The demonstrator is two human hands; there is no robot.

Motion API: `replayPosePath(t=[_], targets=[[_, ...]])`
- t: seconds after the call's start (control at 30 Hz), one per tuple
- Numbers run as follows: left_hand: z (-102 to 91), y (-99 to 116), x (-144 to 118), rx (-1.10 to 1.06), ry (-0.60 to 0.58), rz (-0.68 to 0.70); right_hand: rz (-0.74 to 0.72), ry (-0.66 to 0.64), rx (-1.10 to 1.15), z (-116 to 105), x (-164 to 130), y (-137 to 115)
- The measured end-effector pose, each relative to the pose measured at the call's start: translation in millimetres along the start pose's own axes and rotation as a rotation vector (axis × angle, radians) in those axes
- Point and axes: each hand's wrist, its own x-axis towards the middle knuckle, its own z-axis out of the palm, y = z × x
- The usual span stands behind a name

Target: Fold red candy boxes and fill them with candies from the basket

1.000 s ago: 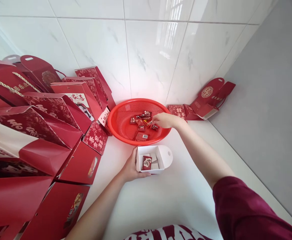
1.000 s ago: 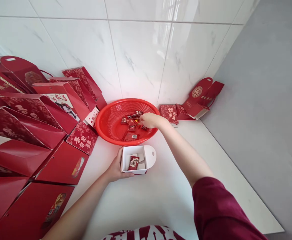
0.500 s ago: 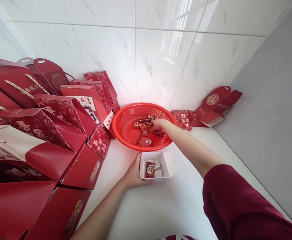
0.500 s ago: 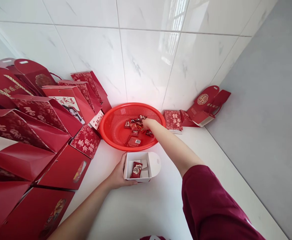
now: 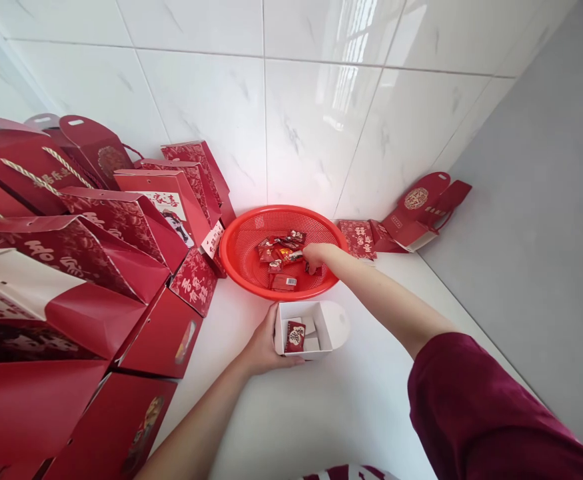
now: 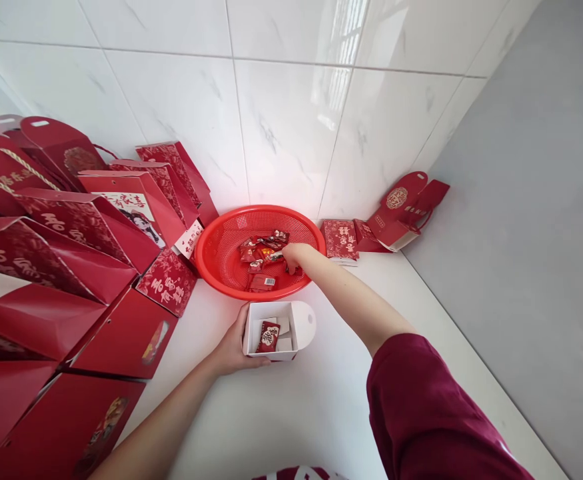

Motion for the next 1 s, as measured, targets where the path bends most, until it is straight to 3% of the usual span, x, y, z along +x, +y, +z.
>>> replayPosePath(t=[0.1, 0.23, 0.33, 0.5, 0.6, 0.73, 0.87, 1.0], targets=[[-0.1, 1, 0, 0.003, 0.0, 0.018, -0.116, 0.09, 0.089, -1, -17, -3], [-0.3, -1, 0, 0.012, 0.012, 0.029, -0.301, 0.378, 0.304, -4, -57, -11], [0.2, -2, 0, -0.005, 0.008, 0.043, -0.417, 0.545, 0.473, 6, -93, -19], [1.6, -2, 1, -0.045, -0.002, 0.038, -0.704, 0.749, 1.056, 32, -145, -24], [1.6, -2, 2, -0.055, -0.012, 0.058, -0.798, 0.848, 1.227, 41, -170, -25], [1.5, -1, 3, -0.038, -0.006, 0.066, -0.791, 0.992, 1.18, 45, -197, -29], [3.0, 0, 2, -0.035, 0.011, 0.06, -0.639, 1.193, 0.822, 44, -218, -33], [5.1, 3, 2, 0.02, 0.034, 0.049, -0.641, 1.346, 0.613, 43, -230, -30]])
